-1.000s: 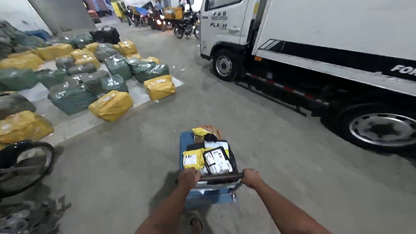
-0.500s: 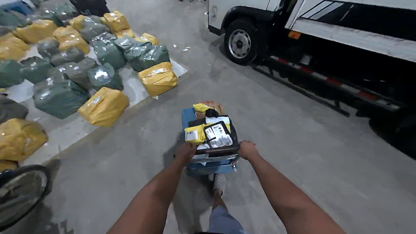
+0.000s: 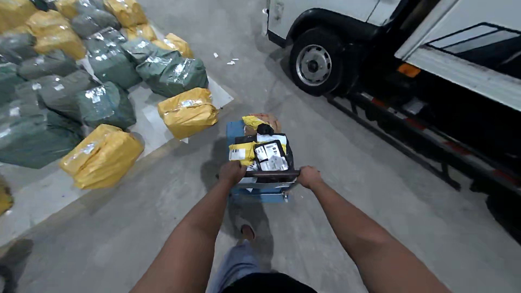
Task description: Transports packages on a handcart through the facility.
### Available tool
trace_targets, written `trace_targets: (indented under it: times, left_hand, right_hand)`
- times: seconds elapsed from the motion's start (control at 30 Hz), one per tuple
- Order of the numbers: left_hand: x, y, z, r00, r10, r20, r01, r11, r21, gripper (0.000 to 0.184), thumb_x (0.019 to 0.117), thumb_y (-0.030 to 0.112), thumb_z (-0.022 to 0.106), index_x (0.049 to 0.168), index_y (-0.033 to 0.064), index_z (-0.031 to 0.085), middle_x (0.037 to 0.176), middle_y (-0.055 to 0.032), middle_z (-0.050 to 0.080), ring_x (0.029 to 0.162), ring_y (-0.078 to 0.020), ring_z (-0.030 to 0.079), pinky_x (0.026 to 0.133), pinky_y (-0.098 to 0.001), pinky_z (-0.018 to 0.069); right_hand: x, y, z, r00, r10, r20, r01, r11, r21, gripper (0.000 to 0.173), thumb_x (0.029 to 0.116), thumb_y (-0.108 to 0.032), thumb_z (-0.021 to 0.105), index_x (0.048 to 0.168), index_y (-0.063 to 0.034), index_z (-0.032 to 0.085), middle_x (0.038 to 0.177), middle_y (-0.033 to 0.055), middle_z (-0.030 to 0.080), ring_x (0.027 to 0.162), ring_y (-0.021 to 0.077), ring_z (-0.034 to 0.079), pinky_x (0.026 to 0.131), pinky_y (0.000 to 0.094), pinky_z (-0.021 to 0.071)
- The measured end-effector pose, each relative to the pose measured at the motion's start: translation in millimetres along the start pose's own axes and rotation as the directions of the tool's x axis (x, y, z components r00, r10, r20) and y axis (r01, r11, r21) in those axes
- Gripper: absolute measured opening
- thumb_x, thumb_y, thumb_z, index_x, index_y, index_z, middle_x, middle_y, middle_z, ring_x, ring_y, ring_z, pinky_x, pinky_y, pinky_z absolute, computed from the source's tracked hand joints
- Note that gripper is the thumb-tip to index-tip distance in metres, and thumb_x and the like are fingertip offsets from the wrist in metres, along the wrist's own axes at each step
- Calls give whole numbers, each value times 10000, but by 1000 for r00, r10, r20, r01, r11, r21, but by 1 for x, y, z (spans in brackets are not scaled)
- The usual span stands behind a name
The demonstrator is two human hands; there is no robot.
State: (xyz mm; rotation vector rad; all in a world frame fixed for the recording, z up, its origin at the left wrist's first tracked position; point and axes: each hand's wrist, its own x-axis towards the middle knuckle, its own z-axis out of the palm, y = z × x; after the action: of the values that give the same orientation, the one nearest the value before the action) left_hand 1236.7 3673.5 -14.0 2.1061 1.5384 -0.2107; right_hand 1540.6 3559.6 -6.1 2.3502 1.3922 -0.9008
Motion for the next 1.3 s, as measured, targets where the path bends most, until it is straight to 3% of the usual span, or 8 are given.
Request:
trace_targets:
  times: [0.17, 0.3, 0.57, 1.0, 1.1, 1.2, 1.3]
  left_hand:
    - [154, 9, -73, 1000, 2, 9, -2, 999, -32, 554, 1011, 538, 368, 1158, 122, 704, 1156, -153, 712, 1147, -354, 661, 945, -616, 515]
    - [274, 24, -138, 1000, 2, 28, -1, 1000, -25, 529, 1010, 520, 375, 1121, 127, 710, 1158, -135, 712, 1141, -339, 664, 929, -608, 523]
    - [511, 62, -241, 999, 0, 38, 1, 1000, -13, 565, 1028, 537, 336, 1188, 137, 702, 1220, -142, 698, 1192, -338, 643, 970, -612, 502]
    - [826, 73, -385, 996, -15, 91, 21, 998, -65, 561, 1010, 524, 353, 1214, 120, 684, 1212, -162, 694, 1168, -355, 653, 920, -631, 512]
    - [888, 87, -419, 996, -19, 86, 27, 995, -98, 534, 1025, 490, 360, 1214, 115, 689, 1215, -162, 694, 1178, -351, 648, 939, -620, 507]
    - [952, 117, -449, 998, -27, 63, 36, 989, -145, 492, 1026, 480, 405, 1164, 115, 705, 1133, -158, 717, 1114, -350, 675, 901, -624, 521]
    - [1012, 146, -475, 997, -67, 50, 73, 988, -138, 483, 1027, 470, 392, 1155, 125, 706, 1126, -148, 721, 1105, -339, 682, 886, -609, 531]
  right_hand:
    - [123, -41, -103, 1000, 24, 20, -24, 1000, -13, 421, 925, -329, 655, 1235, -45, 679, 1308, 219, 642, 1273, 414, 573, 1035, 661, 443]
    - [218, -69, -183, 999, 28, 15, -28, 1000, 5, 397, 935, -322, 632, 1229, -59, 685, 1333, 207, 632, 1305, 412, 546, 1052, 668, 423]
    - [421, -106, -341, 999, 21, -37, -20, 999, 28, 394, 914, -282, 655, 1211, -25, 686, 1325, 229, 626, 1306, 432, 534, 1050, 670, 420]
    - [690, -195, -560, 1000, 17, 4, -17, 1000, -19, 381, 931, -247, 643, 1243, -31, 669, 1328, 232, 623, 1299, 417, 549, 1058, 663, 418]
    - [751, -208, -611, 1000, 21, -11, -21, 999, -24, 408, 921, -237, 658, 1265, -17, 652, 1339, 248, 609, 1307, 433, 536, 1061, 654, 420]
    - [813, -209, -674, 998, 52, -18, -52, 998, -30, 423, 936, -227, 663, 1306, -23, 636, 1377, 253, 582, 1345, 443, 494, 1072, 662, 398]
    - [895, -200, -722, 999, 8, -38, -11, 998, -62, 378, 926, -203, 675, 1252, -13, 663, 1321, 247, 619, 1311, 446, 521, 1058, 656, 416]
